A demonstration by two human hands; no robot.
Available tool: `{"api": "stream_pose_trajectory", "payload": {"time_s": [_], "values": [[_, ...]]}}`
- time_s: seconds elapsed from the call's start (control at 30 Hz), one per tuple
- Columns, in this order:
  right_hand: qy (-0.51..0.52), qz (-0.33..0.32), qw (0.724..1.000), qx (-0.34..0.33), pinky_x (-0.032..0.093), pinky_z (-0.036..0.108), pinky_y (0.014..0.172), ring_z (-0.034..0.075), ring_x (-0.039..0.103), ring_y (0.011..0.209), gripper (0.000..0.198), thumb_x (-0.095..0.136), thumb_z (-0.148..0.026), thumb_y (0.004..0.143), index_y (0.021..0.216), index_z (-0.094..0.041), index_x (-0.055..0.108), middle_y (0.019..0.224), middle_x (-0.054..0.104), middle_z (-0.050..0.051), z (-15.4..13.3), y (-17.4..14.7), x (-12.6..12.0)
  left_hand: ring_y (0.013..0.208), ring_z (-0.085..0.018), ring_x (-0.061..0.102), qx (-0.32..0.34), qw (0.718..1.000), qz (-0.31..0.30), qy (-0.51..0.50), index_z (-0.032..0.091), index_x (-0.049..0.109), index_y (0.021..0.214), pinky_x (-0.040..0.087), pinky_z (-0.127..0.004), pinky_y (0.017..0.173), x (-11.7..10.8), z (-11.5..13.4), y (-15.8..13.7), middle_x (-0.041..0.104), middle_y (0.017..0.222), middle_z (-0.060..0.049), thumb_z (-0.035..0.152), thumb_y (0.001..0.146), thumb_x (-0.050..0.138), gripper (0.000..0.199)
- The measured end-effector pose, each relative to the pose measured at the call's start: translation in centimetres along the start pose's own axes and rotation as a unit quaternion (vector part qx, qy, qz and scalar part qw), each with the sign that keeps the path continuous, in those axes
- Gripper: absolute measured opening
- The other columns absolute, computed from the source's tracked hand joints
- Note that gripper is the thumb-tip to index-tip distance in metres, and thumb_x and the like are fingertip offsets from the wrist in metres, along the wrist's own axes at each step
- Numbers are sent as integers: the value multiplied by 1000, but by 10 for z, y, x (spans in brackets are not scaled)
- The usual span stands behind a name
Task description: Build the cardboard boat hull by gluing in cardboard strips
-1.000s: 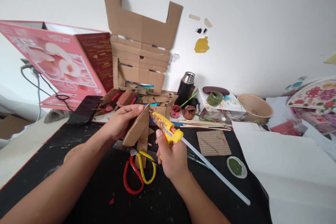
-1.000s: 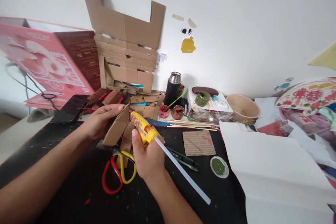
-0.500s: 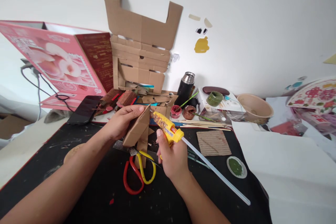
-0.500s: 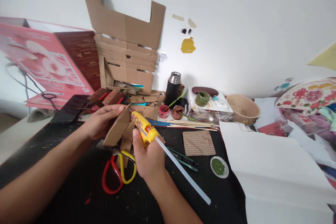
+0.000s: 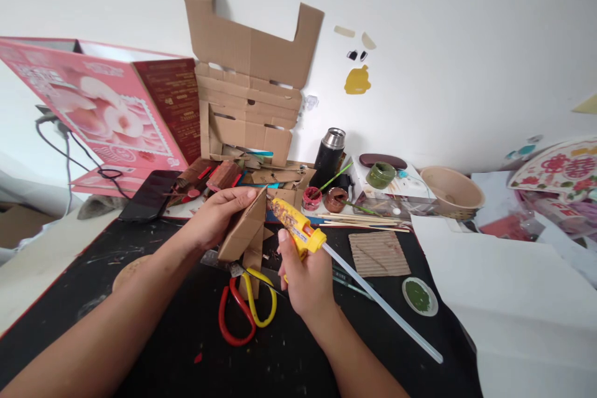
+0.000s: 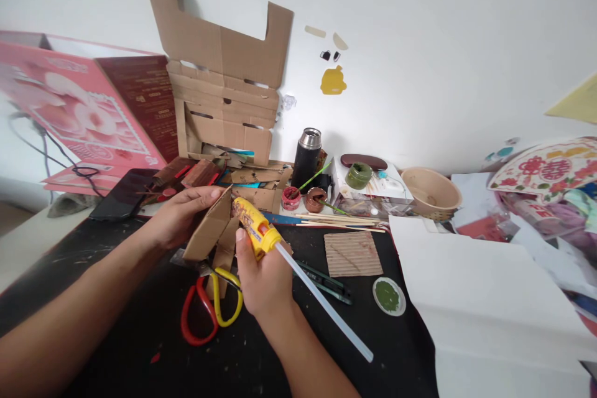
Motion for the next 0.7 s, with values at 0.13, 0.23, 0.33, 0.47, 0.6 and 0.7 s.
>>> {"api": "stream_pose_trajectory", "payload": {"time_s": [0.13,0.23,0.33,0.47,0.6,0.7], "values": [[23,6,1000,20,44,22,39,18,65,47,57,55,-69,102,98,-16,75,51,60,0,-1,-1,-1,64,-17,66,7,1000,-2,5,19,85,86,52,-24,62,0,0,1,78,73,-4,62,59,99,53],[32,8,999,31,41,22,37,17,59,42,54,56,-69,102,92,-18,73,49,56,-2,-1,-1,-1,65,-18,67,7,1000,-6,8,18,85,86,52,-25,62,0,0,1,78,74,-5,62,61,99,52],[40,0,999,31,38,22,35,14,52,37,52,55,-67,103,83,-20,68,46,51,-4,-1,-1,0,64,-18,67,6,1000,-7,9,18,85,87,52,-26,61,1,0,1,78,74,-6,62,61,98,53],[41,-4,999,27,39,22,35,15,53,37,52,54,-66,103,80,-21,66,46,52,-4,-1,-1,0,61,-17,65,3,1000,-3,11,18,85,86,52,-26,60,1,0,1,78,74,-4,62,60,98,53],[30,-2,999,32,42,22,38,18,62,45,54,56,-69,101,91,-19,73,50,58,-1,-2,-1,-1,63,-17,66,6,1000,-2,14,19,84,86,52,-26,62,1,1,1,77,73,-4,63,60,98,54],[25,-4,999,37,45,22,41,19,67,50,57,56,-71,101,96,-17,75,54,62,2,-2,-2,-2,65,-18,67,10,1000,-2,16,19,85,86,53,-26,63,3,1,0,78,73,-4,63,60,98,53]]}}
Point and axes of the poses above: each hand's wrist, its own y-axis towards the middle knuckle, its own x-axis out of the palm, z = x × y, the point moved 2 cm from there along y, towards the middle knuckle
